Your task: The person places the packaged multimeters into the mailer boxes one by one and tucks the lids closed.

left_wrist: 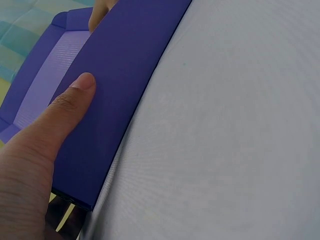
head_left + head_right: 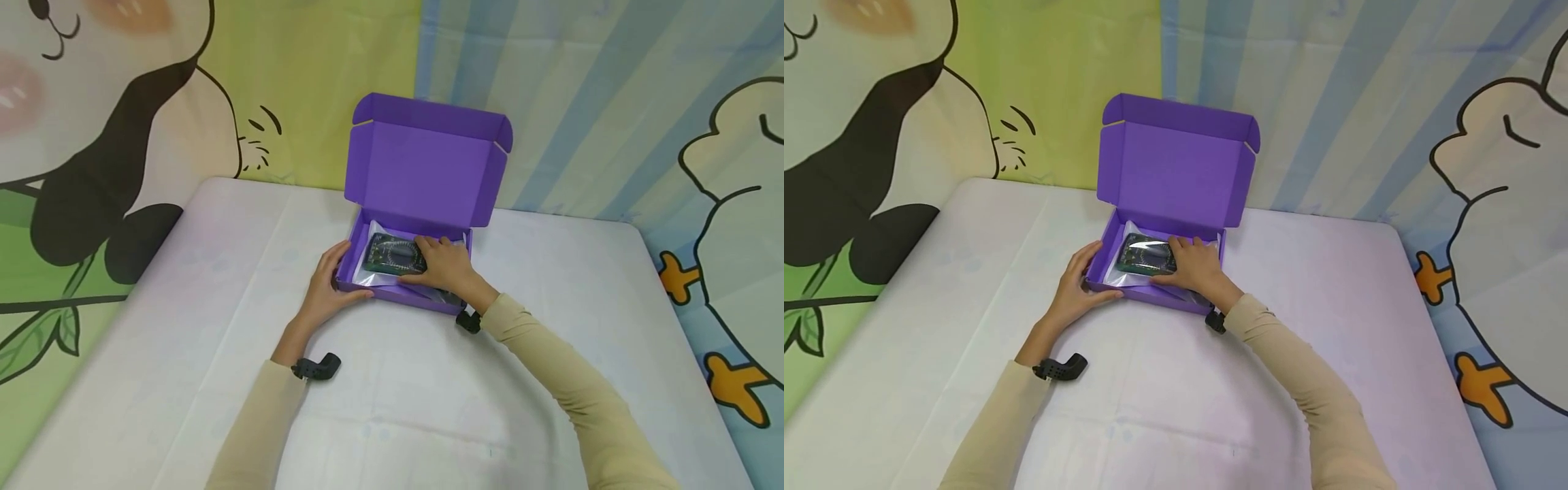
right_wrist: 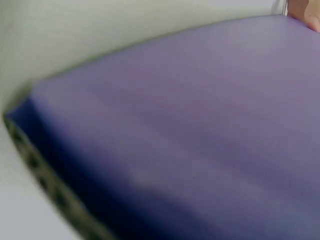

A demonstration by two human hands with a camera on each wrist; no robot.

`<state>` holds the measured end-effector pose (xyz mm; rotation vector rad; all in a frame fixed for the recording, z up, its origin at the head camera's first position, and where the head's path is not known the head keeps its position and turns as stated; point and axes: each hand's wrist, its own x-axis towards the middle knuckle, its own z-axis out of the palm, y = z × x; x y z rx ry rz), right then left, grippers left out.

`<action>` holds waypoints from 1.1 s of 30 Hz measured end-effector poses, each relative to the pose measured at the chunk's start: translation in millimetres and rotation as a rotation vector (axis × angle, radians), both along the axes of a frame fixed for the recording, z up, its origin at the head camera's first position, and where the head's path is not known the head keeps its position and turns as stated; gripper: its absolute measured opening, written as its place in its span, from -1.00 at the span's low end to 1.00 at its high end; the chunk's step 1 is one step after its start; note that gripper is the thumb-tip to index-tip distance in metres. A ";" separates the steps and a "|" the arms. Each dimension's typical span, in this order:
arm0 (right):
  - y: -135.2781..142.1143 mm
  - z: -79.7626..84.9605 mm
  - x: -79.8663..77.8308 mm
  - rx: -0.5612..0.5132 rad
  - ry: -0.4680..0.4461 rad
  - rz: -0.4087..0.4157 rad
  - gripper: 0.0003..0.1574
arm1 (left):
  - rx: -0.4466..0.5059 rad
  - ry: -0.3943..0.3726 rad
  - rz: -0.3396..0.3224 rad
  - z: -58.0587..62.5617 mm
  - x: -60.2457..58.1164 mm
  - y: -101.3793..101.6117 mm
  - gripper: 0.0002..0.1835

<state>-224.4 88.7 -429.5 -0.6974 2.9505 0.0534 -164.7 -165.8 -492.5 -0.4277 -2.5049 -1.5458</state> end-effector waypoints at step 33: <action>8.5 -14.5 3.2 -0.221 0.051 -0.028 0.27 | 0.024 -0.009 -0.003 -0.3 -2.1 0.3 0.14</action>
